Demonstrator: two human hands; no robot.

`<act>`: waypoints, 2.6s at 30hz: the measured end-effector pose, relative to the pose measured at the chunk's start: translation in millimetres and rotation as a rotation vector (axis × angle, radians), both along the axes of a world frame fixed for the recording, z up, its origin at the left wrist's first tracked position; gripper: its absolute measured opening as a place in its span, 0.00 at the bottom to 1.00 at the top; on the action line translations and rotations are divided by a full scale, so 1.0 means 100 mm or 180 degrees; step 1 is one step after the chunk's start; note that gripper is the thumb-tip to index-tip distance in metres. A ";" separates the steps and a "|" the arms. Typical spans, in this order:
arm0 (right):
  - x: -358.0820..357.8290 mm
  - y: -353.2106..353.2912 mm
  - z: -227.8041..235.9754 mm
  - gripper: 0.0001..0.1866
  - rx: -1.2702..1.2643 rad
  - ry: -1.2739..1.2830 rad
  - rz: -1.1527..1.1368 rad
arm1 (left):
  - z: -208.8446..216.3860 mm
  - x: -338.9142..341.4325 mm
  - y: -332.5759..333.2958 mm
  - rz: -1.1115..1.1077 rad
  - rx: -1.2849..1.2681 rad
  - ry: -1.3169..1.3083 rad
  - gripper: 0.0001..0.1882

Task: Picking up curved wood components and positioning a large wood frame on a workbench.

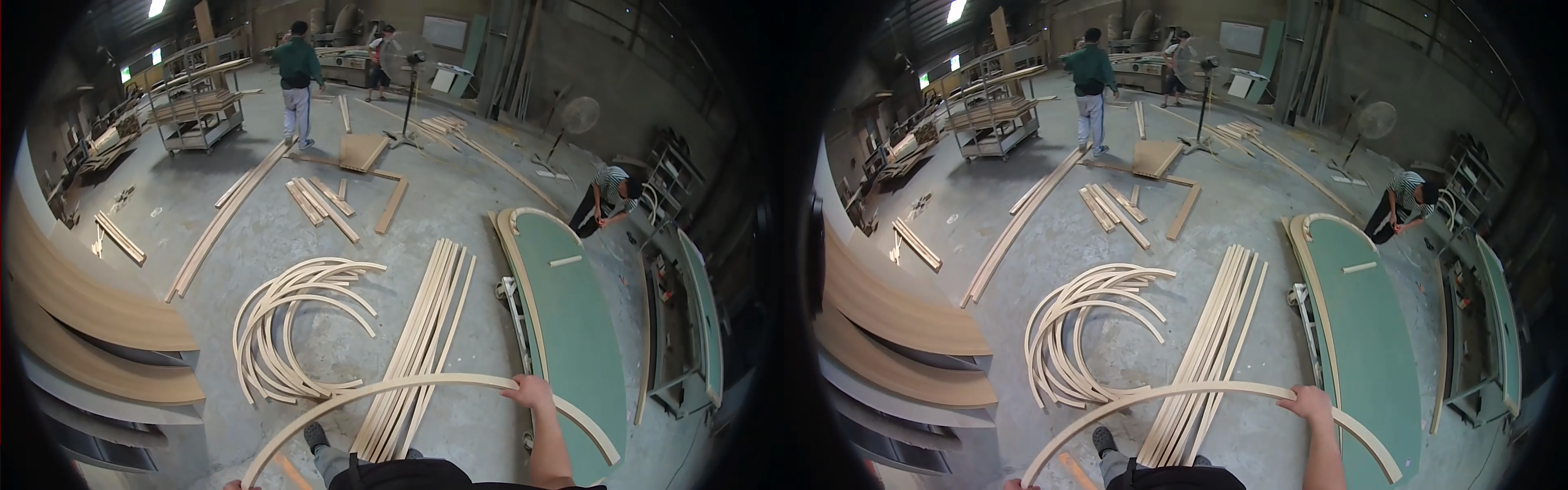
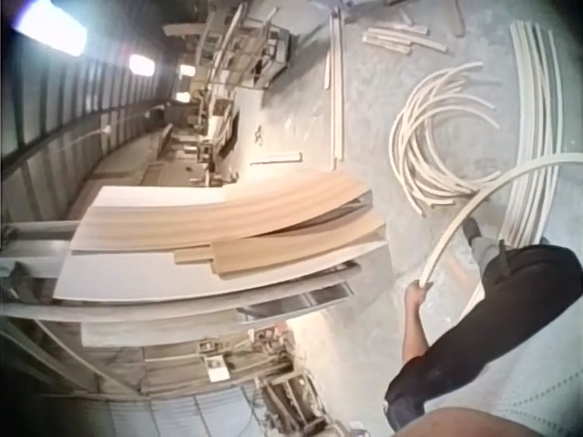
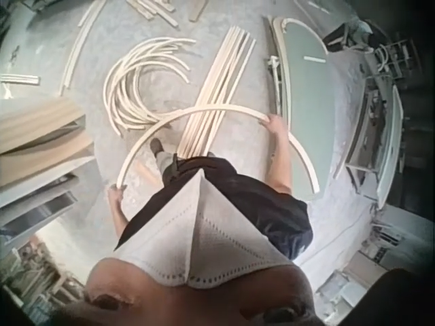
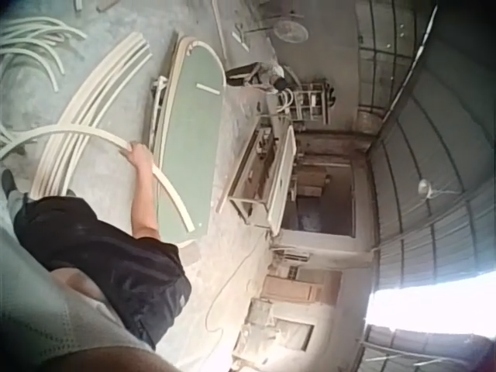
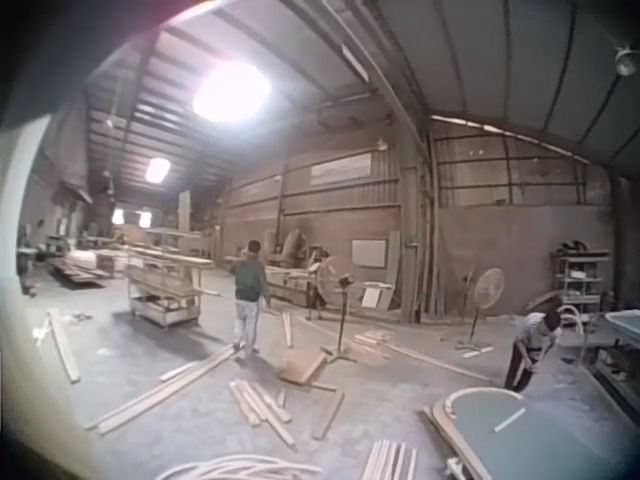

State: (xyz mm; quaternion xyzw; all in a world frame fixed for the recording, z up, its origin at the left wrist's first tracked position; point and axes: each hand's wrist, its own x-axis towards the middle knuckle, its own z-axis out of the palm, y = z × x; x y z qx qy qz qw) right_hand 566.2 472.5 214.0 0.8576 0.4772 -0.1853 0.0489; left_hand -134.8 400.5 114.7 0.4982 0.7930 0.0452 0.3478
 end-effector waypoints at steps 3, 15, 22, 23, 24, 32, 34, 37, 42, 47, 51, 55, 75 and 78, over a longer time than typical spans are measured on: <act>-0.05 0.29 -0.20 0.25 -0.0203 -0.0112 0.0259 | -0.27 -0.15 -0.14 -0.0142 -0.0003 0.0091 0.21; -0.76 0.63 -0.99 0.28 0.0987 0.0290 0.0670 | -1.00 -0.18 0.02 0.1012 0.0742 -0.0276 0.14; -1.08 -0.12 -1.52 0.28 -0.0012 0.0820 0.0526 | -0.96 -0.27 0.63 0.1299 0.1151 0.0198 0.17; -1.13 -0.21 -1.58 0.29 -0.0311 0.0900 0.0446 | -0.97 -0.29 0.73 0.1347 0.1144 0.0227 0.17; -1.16 -0.27 -1.61 0.30 -0.0619 0.0983 0.0365 | -0.98 -0.32 0.84 0.1393 0.1130 0.0262 0.17; -1.46 -0.57 -1.59 0.28 -0.1108 0.1261 -0.0192 | -1.97 -0.52 1.59 0.2376 0.1036 0.0410 0.20; -1.57 -0.57 -1.46 0.25 -0.1033 0.1315 -0.0608 | -1.98 -0.41 1.90 0.2448 0.0773 0.0416 0.19; -1.56 -0.73 -1.62 0.24 -0.1265 0.1315 -0.0684 | -2.15 -0.36 2.22 0.2449 0.0783 0.0432 0.18; -1.73 -0.90 -1.71 0.23 -0.1357 0.1365 -0.0960 | -2.69 -0.38 2.90 0.2470 0.0736 0.0370 0.19; -2.03 -1.20 -1.82 0.21 -0.1525 0.1343 -0.1685 | -3.59 -0.30 3.66 0.2417 0.0507 0.0106 0.19; -2.35 -1.50 -1.90 0.19 -0.1492 0.1369 -0.1746 | -4.37 -0.54 4.13 0.2341 0.0461 0.0281 0.22; -2.93 -1.16 -1.66 0.26 -0.2068 0.1496 -0.2510 | -4.82 -0.55 4.46 0.2294 0.0381 0.0076 0.24; -3.72 -2.18 -1.49 0.20 -0.1338 0.1652 -0.3445 | -4.85 -0.91 4.45 0.1768 -0.0826 -0.2426 0.26; -3.83 -2.76 -1.59 0.21 -0.1081 0.1766 -0.3315 | -4.49 -0.80 4.02 -0.0199 -0.1162 -0.2230 0.15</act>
